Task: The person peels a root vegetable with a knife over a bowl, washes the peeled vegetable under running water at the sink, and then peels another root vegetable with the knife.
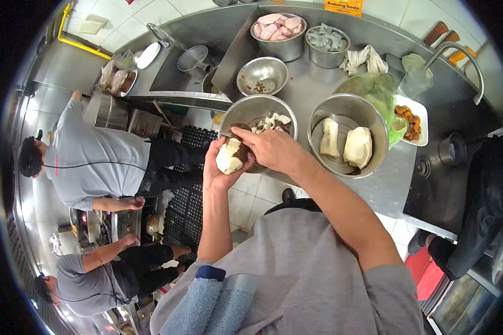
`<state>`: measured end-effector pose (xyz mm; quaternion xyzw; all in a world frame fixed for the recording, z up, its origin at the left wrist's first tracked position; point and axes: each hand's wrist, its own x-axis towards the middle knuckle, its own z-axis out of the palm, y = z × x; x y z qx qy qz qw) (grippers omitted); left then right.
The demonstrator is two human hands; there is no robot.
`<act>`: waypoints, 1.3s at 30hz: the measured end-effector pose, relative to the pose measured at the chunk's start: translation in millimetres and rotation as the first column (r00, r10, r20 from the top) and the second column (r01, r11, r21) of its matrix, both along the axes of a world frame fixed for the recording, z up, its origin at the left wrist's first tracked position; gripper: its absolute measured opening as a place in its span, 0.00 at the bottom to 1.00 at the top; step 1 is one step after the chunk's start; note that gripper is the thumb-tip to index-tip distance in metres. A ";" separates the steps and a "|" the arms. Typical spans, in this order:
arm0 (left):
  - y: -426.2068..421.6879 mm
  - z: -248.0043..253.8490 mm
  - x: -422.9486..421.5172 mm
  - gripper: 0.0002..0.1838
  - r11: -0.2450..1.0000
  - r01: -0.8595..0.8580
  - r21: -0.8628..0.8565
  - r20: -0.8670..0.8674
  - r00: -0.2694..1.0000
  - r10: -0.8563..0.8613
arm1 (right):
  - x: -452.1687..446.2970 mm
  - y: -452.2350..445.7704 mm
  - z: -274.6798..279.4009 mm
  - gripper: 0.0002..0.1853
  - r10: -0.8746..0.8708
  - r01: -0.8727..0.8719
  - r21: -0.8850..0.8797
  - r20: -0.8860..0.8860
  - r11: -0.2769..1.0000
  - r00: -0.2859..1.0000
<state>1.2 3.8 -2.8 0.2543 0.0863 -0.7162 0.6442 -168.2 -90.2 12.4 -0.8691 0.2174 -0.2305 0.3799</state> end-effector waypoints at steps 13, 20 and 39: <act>-2.9 2.9 -10.8 0.20 0.997 -0.043 0.057 0.072 0.997 0.038 | 3.6 11.7 -2.4 0.22 -0.166 0.166 -0.034 -0.017 0.986 0.986; 3.2 0.2 -2.1 0.24 1.000 0.010 -0.003 0.008 1.000 -0.010 | 6.4 -4.0 -20.6 0.11 -0.322 0.024 0.945 0.087 0.327 0.943; 2.4 3.4 -13.3 0.20 0.998 -0.020 0.051 0.049 0.999 0.017 | -3.3 10.1 2.5 0.22 -0.180 0.179 -0.017 -0.110 0.984 0.977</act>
